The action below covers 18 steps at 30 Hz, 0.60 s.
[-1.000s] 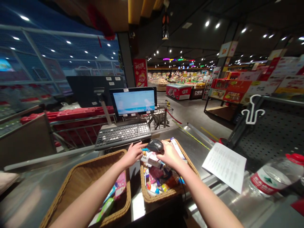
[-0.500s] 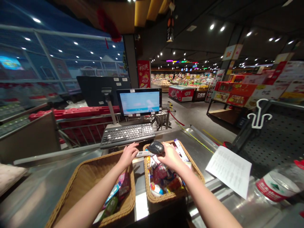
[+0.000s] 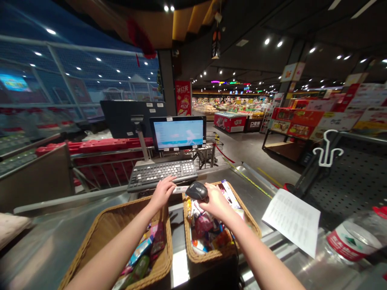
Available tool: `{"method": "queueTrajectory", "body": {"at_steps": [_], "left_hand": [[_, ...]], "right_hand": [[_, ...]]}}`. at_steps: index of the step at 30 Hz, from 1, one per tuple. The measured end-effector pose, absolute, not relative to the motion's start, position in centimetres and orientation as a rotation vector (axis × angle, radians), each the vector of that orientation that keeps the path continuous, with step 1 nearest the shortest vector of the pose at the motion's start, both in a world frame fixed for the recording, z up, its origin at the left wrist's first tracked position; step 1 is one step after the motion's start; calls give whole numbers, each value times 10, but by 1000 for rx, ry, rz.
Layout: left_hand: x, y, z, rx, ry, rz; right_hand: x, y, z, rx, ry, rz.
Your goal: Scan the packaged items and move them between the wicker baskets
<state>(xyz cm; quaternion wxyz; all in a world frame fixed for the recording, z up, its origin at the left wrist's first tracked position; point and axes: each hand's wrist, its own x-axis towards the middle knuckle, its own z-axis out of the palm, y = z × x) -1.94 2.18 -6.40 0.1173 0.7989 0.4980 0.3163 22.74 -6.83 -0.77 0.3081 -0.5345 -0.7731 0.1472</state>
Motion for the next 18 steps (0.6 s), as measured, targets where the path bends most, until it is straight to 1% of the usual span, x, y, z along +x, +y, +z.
{"method": "queueTrajectory", "body": {"at_steps": [9, 18], "left_hand": [[-28, 31, -36, 2410, 1384, 1059], [-37, 28, -29, 2391, 1421, 1065]], "right_hand": [[215, -65, 2, -1389, -2076, 313], [200, -62, 7, -1338, -2081, 350]]}}
